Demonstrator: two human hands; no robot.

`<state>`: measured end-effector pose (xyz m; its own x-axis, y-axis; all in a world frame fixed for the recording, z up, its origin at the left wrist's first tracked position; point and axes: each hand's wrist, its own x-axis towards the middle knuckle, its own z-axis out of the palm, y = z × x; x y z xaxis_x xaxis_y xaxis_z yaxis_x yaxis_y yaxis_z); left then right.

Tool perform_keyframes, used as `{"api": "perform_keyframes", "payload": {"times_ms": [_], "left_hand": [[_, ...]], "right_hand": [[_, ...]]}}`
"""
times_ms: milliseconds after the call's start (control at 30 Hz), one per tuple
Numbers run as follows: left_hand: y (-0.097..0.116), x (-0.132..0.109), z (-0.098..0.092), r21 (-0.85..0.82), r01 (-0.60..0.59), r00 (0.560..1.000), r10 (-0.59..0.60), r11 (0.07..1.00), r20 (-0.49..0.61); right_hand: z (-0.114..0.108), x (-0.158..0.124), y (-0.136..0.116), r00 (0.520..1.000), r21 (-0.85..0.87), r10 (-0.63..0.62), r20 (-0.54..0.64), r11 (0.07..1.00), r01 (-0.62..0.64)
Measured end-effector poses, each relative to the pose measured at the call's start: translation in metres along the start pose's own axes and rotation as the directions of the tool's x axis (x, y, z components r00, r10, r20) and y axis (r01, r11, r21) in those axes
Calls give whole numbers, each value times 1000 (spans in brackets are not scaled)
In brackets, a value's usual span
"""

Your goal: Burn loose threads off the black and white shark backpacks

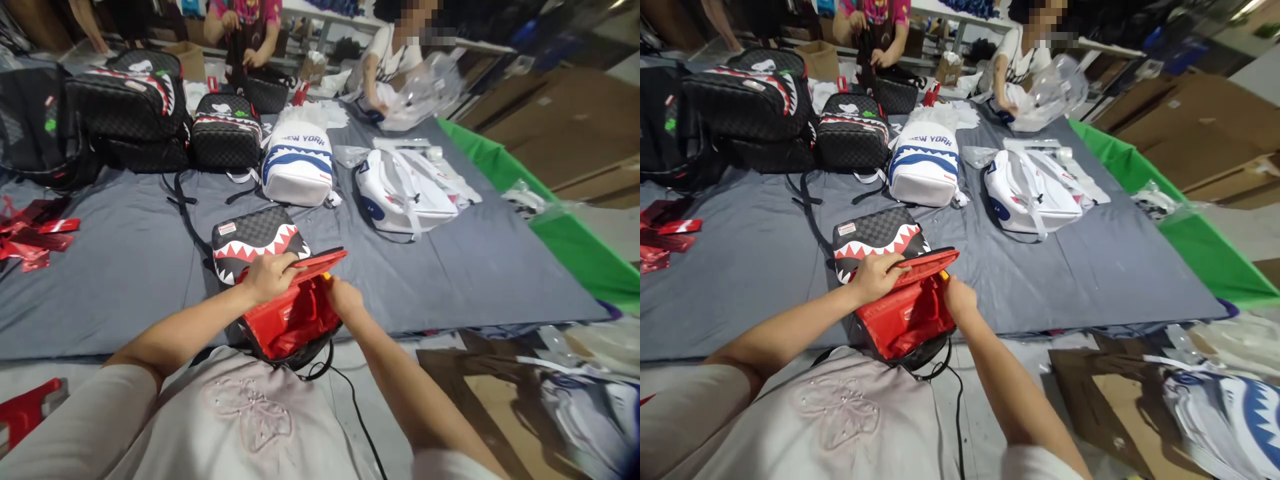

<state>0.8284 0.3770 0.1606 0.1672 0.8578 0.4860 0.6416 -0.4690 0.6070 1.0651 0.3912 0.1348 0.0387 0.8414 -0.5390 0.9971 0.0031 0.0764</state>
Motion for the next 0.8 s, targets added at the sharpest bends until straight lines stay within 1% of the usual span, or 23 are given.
{"api": "perform_keyframes", "payload": {"times_ms": [33, 67, 133, 167, 233, 267, 300, 367, 433, 467, 567, 633, 700, 767, 800], "left_hand": [[-1, -1, -1, 22, 47, 999, -47, 999, -22], [-5, -2, -3, 39, 105, 993, -102, 994, -67], [-16, -2, -7, 35, 208, 966, -199, 978, -167], [-21, -1, -8, 19, 235, 952, -227, 972, -205], [-26, 0, -7, -20, 248, 936, -245, 969, -253], [-26, 1, -5, -36, 239, 935, -240, 970, -261], [-24, 1, -3, -50, 221, 939, -226, 974, -257], [-14, 0, 3, -67, 173, 956, -184, 983, -228], [0, -2, 8, -75, 104, 972, -117, 992, -202], [7, -4, 9, -76, 64, 977, -78, 995, -198], [25, -10, 7, -81, -61, 979, 44, 995, -199], [38, -12, -3, -74, -154, 971, 137, 985, -195], [54, -12, -18, -57, -249, 953, 235, 967, -190], [75, -10, -37, -62, -335, 931, 321, 940, -173], [87, -9, -48, -89, -380, 919, 365, 921, -149]], "right_hand": [[3, 0, 3, 1000, 15, 24, 12, 1000, -24], [9, -6, 6, 999, 30, 34, 41, 999, -35], [27, -31, 16, 992, 62, 15, 129, 998, -23], [37, -48, 20, 983, 85, -10, 186, 996, -5], [57, -77, 24, 954, 146, -84, 288, 988, 43], [66, -87, 21, 943, 174, -117, 312, 983, 64], [75, -91, 17, 941, 197, -138, 310, 977, 79], [89, -87, 2, 961, 215, -145, 236, 972, 94], [103, -74, -16, 985, 218, -134, 113, 970, 107], [109, -66, -25, 989, 222, -138, 53, 967, 123], [124, -50, -45, 977, 263, -199, -79, 941, 213], [131, -43, -49, 966, 306, -215, -146, 918, 251], [132, -37, -49, 964, 356, -166, -207, 905, 233], [129, -32, -46, 963, 407, -108, -246, 890, 204], [125, -30, -46, 962, 431, -101, -253, 879, 205]]}}
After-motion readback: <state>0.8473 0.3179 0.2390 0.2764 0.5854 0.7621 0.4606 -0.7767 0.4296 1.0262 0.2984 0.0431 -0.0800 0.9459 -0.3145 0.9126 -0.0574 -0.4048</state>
